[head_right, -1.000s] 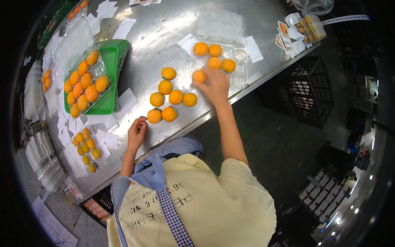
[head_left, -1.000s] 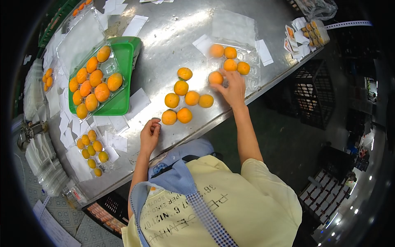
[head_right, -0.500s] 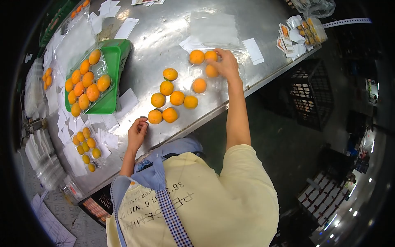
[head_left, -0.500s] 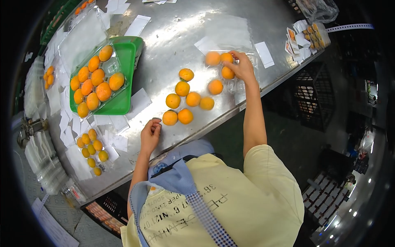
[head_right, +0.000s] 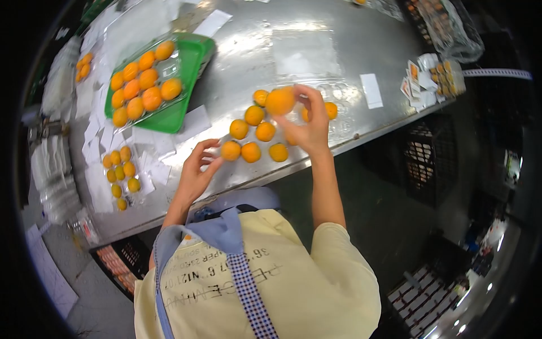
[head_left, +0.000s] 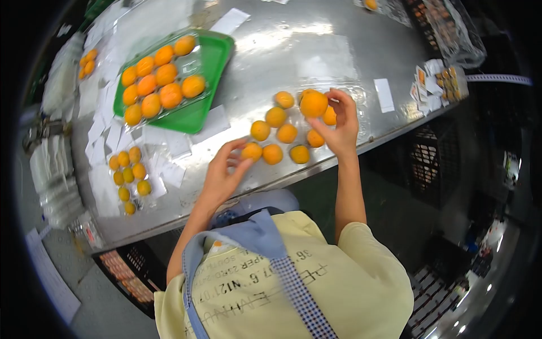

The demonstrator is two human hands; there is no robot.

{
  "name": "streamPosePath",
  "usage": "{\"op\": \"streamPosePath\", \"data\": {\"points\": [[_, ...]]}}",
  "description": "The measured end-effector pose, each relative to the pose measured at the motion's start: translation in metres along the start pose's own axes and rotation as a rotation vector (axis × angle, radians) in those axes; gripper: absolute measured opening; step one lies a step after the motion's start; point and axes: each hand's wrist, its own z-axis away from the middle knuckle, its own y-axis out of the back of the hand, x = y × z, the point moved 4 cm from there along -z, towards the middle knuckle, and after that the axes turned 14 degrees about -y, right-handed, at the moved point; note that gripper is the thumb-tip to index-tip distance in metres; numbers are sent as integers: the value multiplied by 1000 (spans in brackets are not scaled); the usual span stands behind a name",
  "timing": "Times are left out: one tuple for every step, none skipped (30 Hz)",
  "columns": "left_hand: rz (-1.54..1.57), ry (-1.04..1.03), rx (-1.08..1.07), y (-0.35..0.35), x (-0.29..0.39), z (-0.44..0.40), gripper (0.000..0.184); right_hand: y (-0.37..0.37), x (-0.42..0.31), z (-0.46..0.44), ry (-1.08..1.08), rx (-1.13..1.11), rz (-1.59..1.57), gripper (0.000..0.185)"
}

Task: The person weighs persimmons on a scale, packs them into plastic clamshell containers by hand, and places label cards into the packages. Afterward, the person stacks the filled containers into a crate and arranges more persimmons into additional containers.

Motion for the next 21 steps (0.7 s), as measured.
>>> {"op": "streamPosePath", "data": {"points": [[117,-33,23,-2,23,-5,51,-12,-12,9,9,-35,-145,57],[234,-68,47,-3,43,-9,57,-24,-20,18,57,-104,-109,60],[309,-93,72,-2,58,-11,58,-36,-27,27,108,-171,-71,64],[386,-122,95,-1,70,-12,59,-46,-34,33,162,-235,-32,68],[463,-154,116,2,75,-12,60,-55,-43,39,206,-273,-34,66],[514,-187,136,5,72,-10,58,-65,-53,44,250,-306,-33,63],[565,-221,152,7,66,-7,56,-72,-62,47,293,-338,-32,61],[615,-255,167,9,63,-4,55,-77,-65,48,298,-376,-25,64],[617,-281,190,14,63,1,54,-80,-69,47,182,-401,-162,63],[619,-306,209,18,63,6,52,-83,-74,47,63,-423,-296,62],[622,-330,227,21,63,10,51,-86,-77,47,-59,-441,-428,62],[616,-356,246,23,63,14,51,-88,-79,44,-34,-461,-357,59],[611,-381,265,24,62,17,50,-92,-81,43,-14,-479,-231,55],[606,-407,283,24,61,20,49,-97,-82,41,7,-494,-104,51],[579,-413,278,24,60,23,49,-100,-84,42,28,-507,24,47],[551,-420,273,26,59,25,48,-103,-84,44,-23,-506,44,40],[522,-427,268,27,59,27,48,-108,-84,48,-75,-506,63,34],[537,-405,265,28,58,29,48,-112,-85,51,-127,-506,81,28],[551,-383,262,28,57,31,48,-116,-87,52,-104,-476,81,22],[566,-359,259,28,56,32,48,-120,-90,54,-81,-447,79,18],[611,-352,267,29,55,33,48,-121,-91,54,-59,-416,78,17]]}}
